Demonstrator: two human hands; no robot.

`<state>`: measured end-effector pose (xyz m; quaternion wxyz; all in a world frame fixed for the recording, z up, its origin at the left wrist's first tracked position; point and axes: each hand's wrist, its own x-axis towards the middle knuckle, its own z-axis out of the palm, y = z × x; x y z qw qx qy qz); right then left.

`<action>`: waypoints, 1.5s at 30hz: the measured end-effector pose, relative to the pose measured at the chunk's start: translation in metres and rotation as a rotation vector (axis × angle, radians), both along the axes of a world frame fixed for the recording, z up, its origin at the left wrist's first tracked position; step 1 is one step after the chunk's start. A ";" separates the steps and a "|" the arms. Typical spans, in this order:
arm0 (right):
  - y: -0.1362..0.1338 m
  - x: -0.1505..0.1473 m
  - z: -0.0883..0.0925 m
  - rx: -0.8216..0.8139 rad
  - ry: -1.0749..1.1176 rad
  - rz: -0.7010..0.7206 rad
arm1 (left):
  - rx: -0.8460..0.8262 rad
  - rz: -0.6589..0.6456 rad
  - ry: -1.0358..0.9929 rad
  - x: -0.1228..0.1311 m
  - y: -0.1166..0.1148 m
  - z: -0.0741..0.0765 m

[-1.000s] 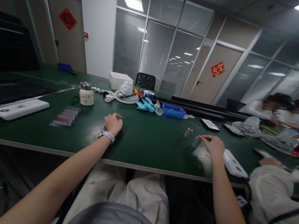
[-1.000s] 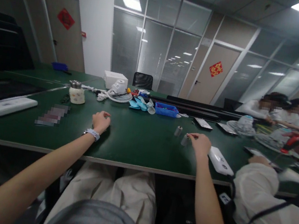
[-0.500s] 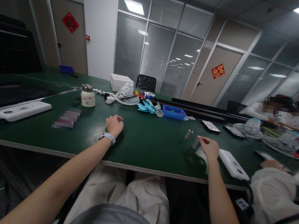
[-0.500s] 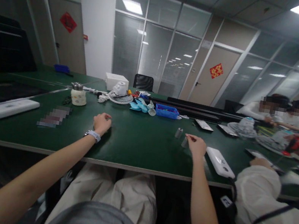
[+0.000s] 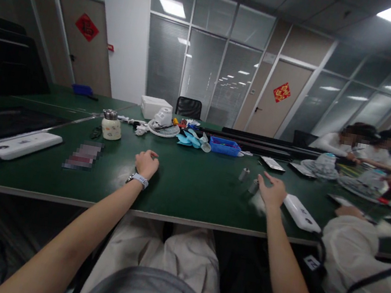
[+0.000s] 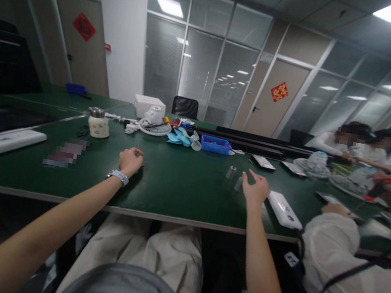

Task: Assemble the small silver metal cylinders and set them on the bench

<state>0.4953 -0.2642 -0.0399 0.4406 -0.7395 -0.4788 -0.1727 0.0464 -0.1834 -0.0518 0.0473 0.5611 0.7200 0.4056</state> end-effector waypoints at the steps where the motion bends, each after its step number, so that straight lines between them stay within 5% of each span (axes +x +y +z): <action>1: 0.000 -0.005 0.004 0.052 -0.071 -0.002 | -0.002 -0.004 0.001 0.000 0.000 0.000; 6: 0.025 -0.031 0.022 -0.082 -0.265 0.163 | -0.007 -0.007 0.003 -0.001 0.001 -0.001; 12: 0.067 -0.046 0.042 -0.639 -0.340 0.055 | -0.006 -0.015 0.007 -0.001 0.001 -0.001; 15: 0.074 -0.043 0.048 -0.740 -0.340 0.035 | -0.002 -0.020 0.006 -0.001 0.004 -0.003; 21: 0.069 -0.070 0.053 -0.605 -0.362 0.101 | 0.172 -0.109 0.024 0.003 0.011 -0.007; 26: 0.066 -0.176 0.050 -0.478 -0.377 0.517 | 0.415 -0.391 0.043 0.018 0.006 -0.005; 31: 0.063 -0.263 0.041 -0.423 -0.257 0.844 | 0.496 -0.484 0.064 0.020 0.005 -0.006; 42: 0.074 -0.273 -0.017 -0.228 0.282 0.993 | 0.452 -0.528 0.128 0.018 0.006 0.002; 45: 0.078 -0.275 -0.030 -0.237 0.344 0.970 | 0.462 -0.445 0.087 0.017 0.007 0.006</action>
